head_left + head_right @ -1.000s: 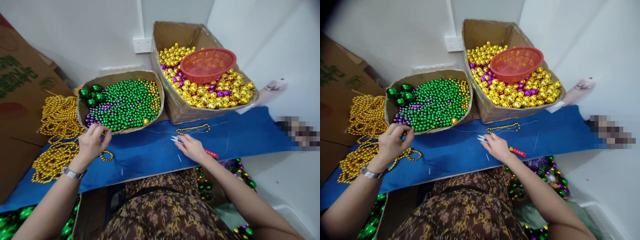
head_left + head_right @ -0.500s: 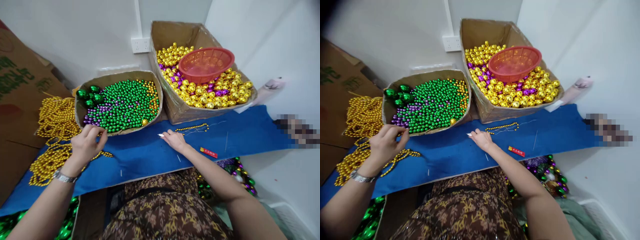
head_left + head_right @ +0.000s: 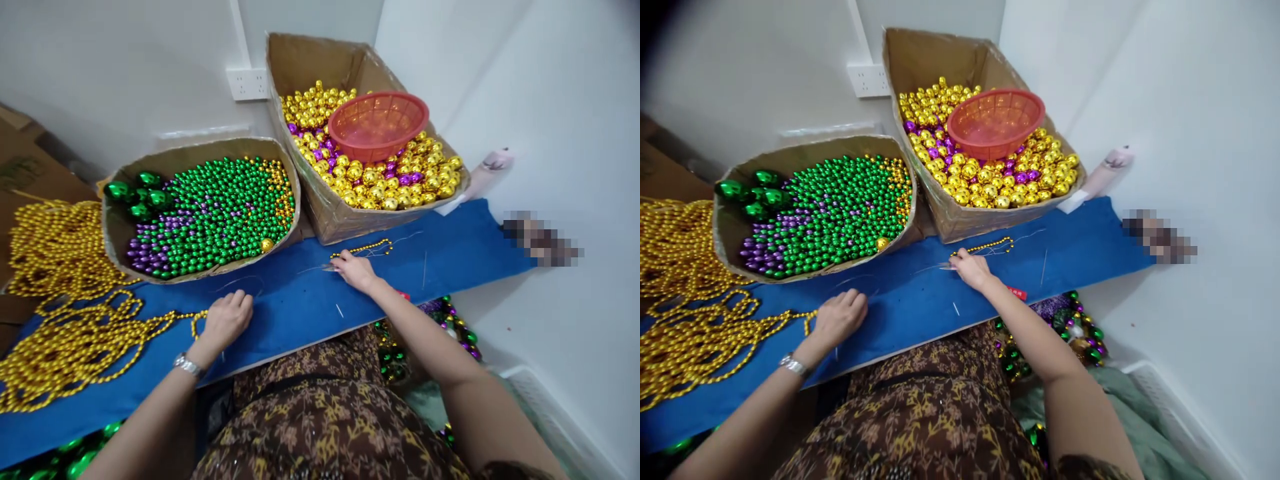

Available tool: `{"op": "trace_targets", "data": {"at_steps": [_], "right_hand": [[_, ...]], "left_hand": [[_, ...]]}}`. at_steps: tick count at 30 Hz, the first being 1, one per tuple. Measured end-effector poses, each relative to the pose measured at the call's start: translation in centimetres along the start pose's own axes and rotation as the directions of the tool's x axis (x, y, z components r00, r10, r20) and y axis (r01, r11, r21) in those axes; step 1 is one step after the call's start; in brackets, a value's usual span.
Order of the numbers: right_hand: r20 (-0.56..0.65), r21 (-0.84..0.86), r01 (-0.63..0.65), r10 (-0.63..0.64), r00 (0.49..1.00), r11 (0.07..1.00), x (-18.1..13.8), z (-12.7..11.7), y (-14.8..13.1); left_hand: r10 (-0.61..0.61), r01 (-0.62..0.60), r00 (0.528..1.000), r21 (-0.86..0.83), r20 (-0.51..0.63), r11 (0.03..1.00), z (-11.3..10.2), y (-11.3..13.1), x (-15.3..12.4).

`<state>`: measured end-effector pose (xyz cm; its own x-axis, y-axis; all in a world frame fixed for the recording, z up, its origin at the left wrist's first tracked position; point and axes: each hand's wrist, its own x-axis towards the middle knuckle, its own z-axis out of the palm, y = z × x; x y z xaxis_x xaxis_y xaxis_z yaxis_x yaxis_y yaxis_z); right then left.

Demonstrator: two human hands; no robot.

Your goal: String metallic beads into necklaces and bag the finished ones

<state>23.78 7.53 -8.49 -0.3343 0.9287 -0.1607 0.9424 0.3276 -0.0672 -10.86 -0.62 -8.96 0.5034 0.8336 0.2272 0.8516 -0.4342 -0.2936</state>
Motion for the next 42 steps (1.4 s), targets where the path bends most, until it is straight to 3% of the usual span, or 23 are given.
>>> {"op": "trace_targets", "data": {"at_steps": [2,5,8,10,12,15,18,21,24,27,31,34,36,38,40,42], "right_hand": [[0.009,-0.001,0.015,-0.015,1.000,1.000,0.5,-0.1,-0.9],[-0.001,0.024,0.023,-0.023,1.000,0.999,-0.1,-0.6,-1.7],[-0.039,0.094,0.062,-0.059,0.998,0.994,-2.3,-1.5,-2.7],[-0.147,0.242,0.158,-0.124,0.981,0.957,-3.7,-2.7,-3.8],[-0.330,0.433,0.304,-0.165,0.929,0.848,-5.0,-4.2,-5.1],[-0.531,0.632,0.469,-0.095,0.842,0.617,-6.6,-7.2,-6.2],[-0.566,0.764,0.495,0.061,0.822,0.413,-8.6,-9.8,-5.3],[-0.533,0.842,0.454,0.319,0.784,0.292,-11.6,-11.1,-2.4],[-0.478,0.871,0.453,0.534,0.697,0.188,-15.4,-10.7,1.4],[-0.411,0.894,0.425,0.631,0.657,0.140,-19.5,-8.3,4.9],[-0.213,0.977,0.161,0.604,0.768,0.140,-24.6,-2.6,8.7],[-0.095,0.950,-0.118,0.630,0.771,0.288,-27.8,1.9,11.0],[-0.088,0.839,-0.323,0.694,0.714,0.438,-29.3,4.0,12.0],[-0.125,0.688,-0.499,0.763,0.634,0.527,-30.1,5.0,12.1],[-0.181,0.597,-0.560,0.776,0.604,0.575,-30.1,5.1,11.4],[-0.230,0.576,-0.502,0.718,0.657,0.645,-29.5,4.6,10.3]], "left_hand": [[-0.077,0.082,0.987,-0.035,0.142,0.996,1.5,1.2,0.1],[-0.164,0.187,0.963,-0.090,0.215,0.978,1.7,1.2,0.0],[-0.168,0.200,0.971,-0.201,0.168,0.959,0.2,1.2,1.0],[-0.163,0.178,0.984,-0.390,0.072,0.903,-1.4,2.1,2.8],[-0.162,0.108,0.987,-0.665,-0.020,0.739,-2.9,4.0,5.7],[-0.058,-0.062,0.995,-0.958,-0.081,0.281,-5.1,7.8,10.5],[0.095,-0.098,0.990,-0.992,-0.105,-0.076,-6.8,11.2,14.3],[0.210,-0.027,0.975,-0.972,-0.078,-0.233,-8.0,13.3,16.1],[0.274,0.027,0.962,-0.986,-0.020,-0.165,-8.5,14.3,16.7],[0.332,-0.058,0.941,-0.998,-0.064,-0.027,-8.3,15.4,17.4],[0.460,-0.248,0.872,-0.961,-0.165,0.125,-8.4,18.0,18.4],[0.562,-0.358,0.808,-0.904,-0.175,0.233,-8.5,20.5,19.0],[0.599,-0.381,0.787,-0.880,-0.147,0.284,-8.4,22.3,19.4],[0.619,-0.376,0.778,-0.870,-0.109,0.319,-8.3,23.9,19.6],[0.630,-0.370,0.773,-0.861,-0.077,0.349,-8.1,25.1,19.9],[0.633,-0.370,0.772,-0.851,-0.058,0.373,-8.1,26.1,20.1]]}}
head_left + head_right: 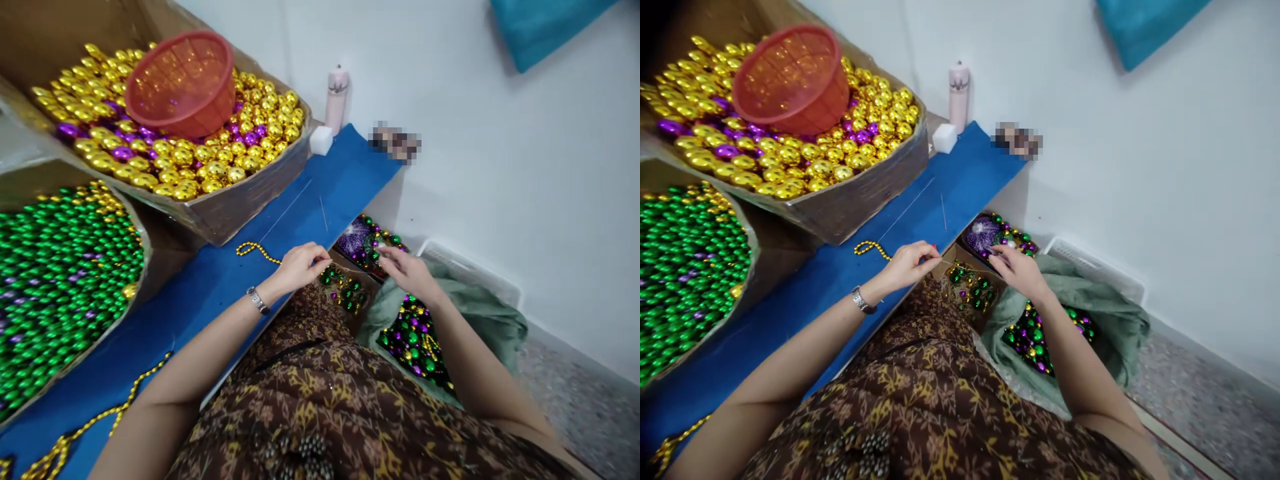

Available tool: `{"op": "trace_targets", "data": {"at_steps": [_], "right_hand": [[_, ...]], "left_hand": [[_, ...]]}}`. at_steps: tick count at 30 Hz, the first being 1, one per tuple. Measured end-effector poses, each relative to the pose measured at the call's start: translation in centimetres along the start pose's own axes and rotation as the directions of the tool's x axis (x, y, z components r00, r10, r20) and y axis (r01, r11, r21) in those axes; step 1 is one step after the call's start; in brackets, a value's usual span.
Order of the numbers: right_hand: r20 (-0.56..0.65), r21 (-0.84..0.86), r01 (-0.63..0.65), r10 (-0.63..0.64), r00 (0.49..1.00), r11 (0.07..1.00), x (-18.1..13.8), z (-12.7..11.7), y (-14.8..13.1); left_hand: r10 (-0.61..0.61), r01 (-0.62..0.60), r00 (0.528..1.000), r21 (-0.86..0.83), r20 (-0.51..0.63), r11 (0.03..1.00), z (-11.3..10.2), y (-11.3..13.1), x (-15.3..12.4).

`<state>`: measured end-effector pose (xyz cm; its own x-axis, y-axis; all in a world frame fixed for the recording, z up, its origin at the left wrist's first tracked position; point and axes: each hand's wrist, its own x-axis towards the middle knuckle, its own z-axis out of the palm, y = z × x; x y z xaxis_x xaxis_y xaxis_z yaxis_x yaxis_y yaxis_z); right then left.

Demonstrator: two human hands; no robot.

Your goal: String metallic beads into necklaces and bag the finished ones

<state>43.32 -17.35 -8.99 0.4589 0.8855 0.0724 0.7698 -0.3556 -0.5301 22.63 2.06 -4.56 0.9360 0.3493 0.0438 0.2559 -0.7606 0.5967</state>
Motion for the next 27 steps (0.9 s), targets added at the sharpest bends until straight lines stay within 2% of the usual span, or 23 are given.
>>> {"op": "trace_targets", "data": {"at_steps": [3,6,15,21,24,27], "right_hand": [[0.036,0.013,0.135,-0.135,0.990,0.991,-0.2,0.5,-2.2],[0.067,0.001,0.188,-0.187,0.980,0.982,-0.3,1.2,-3.3],[0.164,-0.072,0.204,-0.190,0.968,0.976,-0.4,2.9,-3.3],[0.124,-0.064,0.182,-0.173,0.977,0.981,0.0,3.6,-3.1],[0.047,-0.045,0.129,-0.127,0.991,0.991,0.2,3.7,-2.9],[-0.019,-0.046,0.096,-0.097,0.995,0.994,0.6,3.7,-2.8]], "left_hand": [[-0.009,0.008,1.000,0.029,0.008,1.000,0.4,0.2,0.7],[-0.003,0.002,1.000,0.042,0.007,0.999,0.7,0.3,1.0],[0.007,-0.008,1.000,0.047,0.021,0.999,1.4,0.5,1.3],[0.021,-0.021,1.000,-0.040,-0.008,0.999,1.5,0.5,1.2],[0.018,-0.032,0.994,-0.140,-0.104,0.990,0.3,0.5,0.9],[0.000,-0.072,0.953,-0.224,-0.304,0.972,-3.7,0.5,-0.3]]}}
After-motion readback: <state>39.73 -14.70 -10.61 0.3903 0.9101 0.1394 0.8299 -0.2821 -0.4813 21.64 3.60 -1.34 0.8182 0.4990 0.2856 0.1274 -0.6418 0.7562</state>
